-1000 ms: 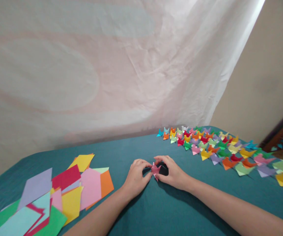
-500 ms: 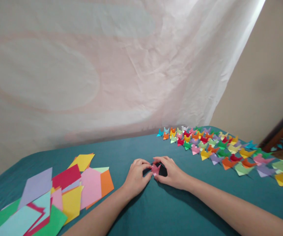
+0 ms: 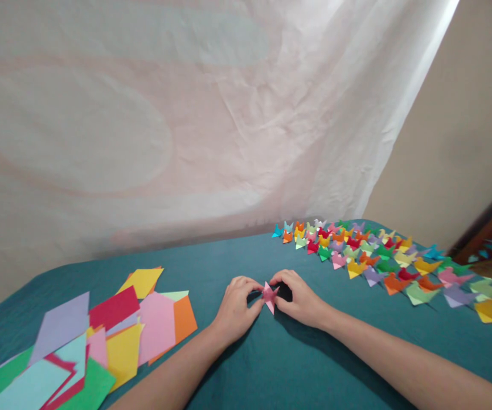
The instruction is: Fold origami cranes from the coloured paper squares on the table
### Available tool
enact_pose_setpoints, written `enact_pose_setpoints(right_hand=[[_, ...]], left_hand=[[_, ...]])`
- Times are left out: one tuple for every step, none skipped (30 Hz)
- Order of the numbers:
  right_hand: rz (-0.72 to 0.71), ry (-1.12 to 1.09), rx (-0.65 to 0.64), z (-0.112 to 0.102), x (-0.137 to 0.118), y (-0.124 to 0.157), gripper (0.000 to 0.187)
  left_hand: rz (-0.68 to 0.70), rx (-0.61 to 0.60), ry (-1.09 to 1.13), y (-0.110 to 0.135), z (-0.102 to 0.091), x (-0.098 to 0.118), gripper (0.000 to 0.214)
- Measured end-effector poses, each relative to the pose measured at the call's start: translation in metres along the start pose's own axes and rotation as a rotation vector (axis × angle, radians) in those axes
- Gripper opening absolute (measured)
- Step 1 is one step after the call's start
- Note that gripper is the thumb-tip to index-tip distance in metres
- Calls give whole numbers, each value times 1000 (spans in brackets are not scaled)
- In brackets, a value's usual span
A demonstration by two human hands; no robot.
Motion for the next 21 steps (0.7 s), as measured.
enact_pose_setpoints(right_hand=[[-11,10,-3,0,-1,0,24],[-20,18,-7,0,-2,0,23],[-28,25,-11,0,-3,-1,22],[-33,29,-16,0,-4,-1,21],[-37,30,-19,0,-5,-1,21],[-40,31,-22,0,-5,-1,20],[-42,29,-24,0,-5,-1,20],[-41,26,-24,0,-5,-1,19],[-39,22,-24,0,-4,-1,18],[-35,17,-21,1,-3,-1,16],[-32,12,-20,1,-2,-1,13],[-29,5,-21,2,-2,-1,10],[-29,0,-22,2,-2,-1,7],[-31,-5,-25,3,-2,-1,5],[-36,-11,-31,3,-2,-1,5],[-42,-16,-37,3,-3,-1,6],[-48,-21,-44,4,-4,-1,7],[-54,-24,-48,4,-5,-1,7],[-58,-24,-54,4,-5,-1,7],[-61,-21,-59,4,-5,-1,7],[-62,-14,-62,5,-5,-1,7]], left_hand=[[2,0,1,0,0,0,14],[2,-1,3,0,0,0,14],[2,0,5,0,0,0,14],[1,-1,7,0,0,0,14],[0,0,9,0,0,-1,13],[-1,0,12,1,1,-1,13],[-2,2,15,1,0,-1,13],[-2,4,18,1,0,-1,12],[-3,4,22,1,0,-1,12],[-4,5,27,1,0,0,12],[-5,6,33,1,0,0,12],[-7,7,38,1,0,0,11],[-9,7,43,0,0,1,11],[-11,8,47,0,0,1,10],[-14,10,51,0,-1,1,9],[-17,8,53,0,-1,0,9],[-19,5,54,0,-1,0,9],[-22,1,53,0,0,-1,8],[-23,-2,51,0,0,-1,8],[-23,-2,48,0,0,-2,8],[-21,-2,45,0,1,-3,8]])
Point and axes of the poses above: each hand's wrist, its own y-axis away from the middle knuckle, its own z-axis out of the palm, x = y × z, the point moved 8 cm from there along -y, towards the middle knuckle, and after that the axes turned 13 degrees about y, right-handed, at the moved point
